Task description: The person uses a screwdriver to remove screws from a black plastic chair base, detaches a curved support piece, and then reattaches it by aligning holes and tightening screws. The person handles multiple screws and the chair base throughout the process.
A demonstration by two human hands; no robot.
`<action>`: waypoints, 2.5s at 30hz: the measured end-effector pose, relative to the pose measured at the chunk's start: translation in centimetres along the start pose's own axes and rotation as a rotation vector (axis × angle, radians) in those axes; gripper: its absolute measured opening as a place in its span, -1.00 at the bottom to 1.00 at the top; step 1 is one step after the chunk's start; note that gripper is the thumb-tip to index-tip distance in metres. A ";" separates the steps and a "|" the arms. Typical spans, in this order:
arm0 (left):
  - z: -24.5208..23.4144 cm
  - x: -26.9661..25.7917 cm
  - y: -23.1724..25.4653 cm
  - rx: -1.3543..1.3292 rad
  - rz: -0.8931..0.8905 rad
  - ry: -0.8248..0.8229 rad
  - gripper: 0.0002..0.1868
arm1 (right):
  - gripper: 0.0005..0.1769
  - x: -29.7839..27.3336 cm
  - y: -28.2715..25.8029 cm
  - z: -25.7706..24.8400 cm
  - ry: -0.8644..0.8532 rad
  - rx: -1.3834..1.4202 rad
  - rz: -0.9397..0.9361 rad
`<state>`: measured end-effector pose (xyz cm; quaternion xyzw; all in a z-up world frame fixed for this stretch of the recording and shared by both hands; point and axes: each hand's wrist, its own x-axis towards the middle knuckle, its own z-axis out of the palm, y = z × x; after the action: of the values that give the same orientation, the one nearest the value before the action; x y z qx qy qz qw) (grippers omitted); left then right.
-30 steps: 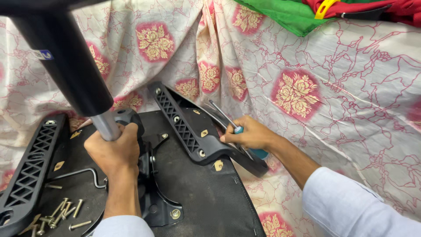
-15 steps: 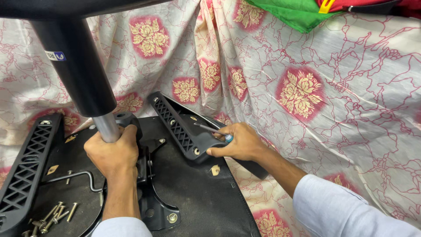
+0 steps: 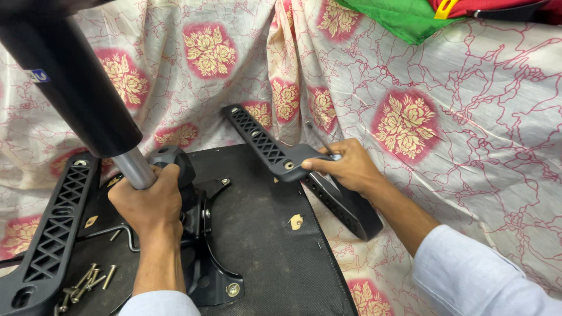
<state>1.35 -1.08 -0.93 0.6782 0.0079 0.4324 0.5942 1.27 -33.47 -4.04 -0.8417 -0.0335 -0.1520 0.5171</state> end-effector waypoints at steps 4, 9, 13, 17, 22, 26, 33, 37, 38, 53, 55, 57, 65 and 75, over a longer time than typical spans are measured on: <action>0.3 0.3 0.5 -0.052 -0.036 0.008 -0.80 | -0.52 -2.9 2.3 -1.2 0.100 0.312 0.138; 0.6 0.1 1.2 -0.065 -0.081 -0.003 -0.82 | -0.52 -6.4 4.0 -0.6 0.133 0.558 0.037; 1.1 -0.5 0.9 -0.081 -0.104 -0.001 -0.81 | -0.53 -8.1 4.6 -0.6 0.139 0.631 0.048; 2.0 -0.7 0.5 -0.089 -0.112 -0.036 -0.80 | -0.47 -8.9 5.1 -1.3 0.164 0.505 0.105; 2.1 -0.6 0.1 -0.051 -0.081 -0.023 -0.79 | -0.45 -9.1 5.0 -1.1 0.163 0.459 0.078; 2.1 -0.3 0.2 -0.112 -0.102 -0.016 -0.80 | -0.47 -9.1 4.7 -1.2 0.168 0.493 0.075; 1.7 1.1 1.1 -0.180 -0.106 0.010 -0.79 | -0.52 -9.2 3.4 -1.6 0.163 0.393 0.126; 1.3 1.7 1.7 -0.130 -0.121 0.014 -0.80 | -0.56 -9.8 2.7 -1.0 0.140 0.287 0.138; 1.4 1.8 1.7 -0.125 -0.118 0.017 -0.80 | -0.54 -10.0 2.7 -0.8 0.128 0.270 0.158; 1.6 2.7 1.7 -0.240 -0.119 -0.004 -0.78 | -0.51 -9.1 1.8 -1.7 -0.014 0.023 0.111; 1.7 2.4 1.6 -0.225 -0.119 -0.016 -0.77 | -0.49 -8.8 1.7 -1.9 -0.036 -0.075 0.042; 1.9 2.3 1.7 -0.204 -0.134 -0.005 -0.78 | -0.52 -8.9 1.3 -2.4 -0.046 -0.149 0.007; 1.9 1.8 1.9 -0.224 -0.131 -0.005 -0.79 | -0.36 -7.0 -4.4 -4.8 0.161 -0.184 -0.301; 2.4 1.1 2.4 -0.312 -0.067 -0.140 -0.76 | 0.08 4.7 -20.1 11.1 -0.618 0.645 -0.392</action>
<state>2.29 -3.11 1.85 0.6056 -0.0784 0.3601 0.7053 3.97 -14.85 9.94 -0.6222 -0.3889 0.0286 0.6788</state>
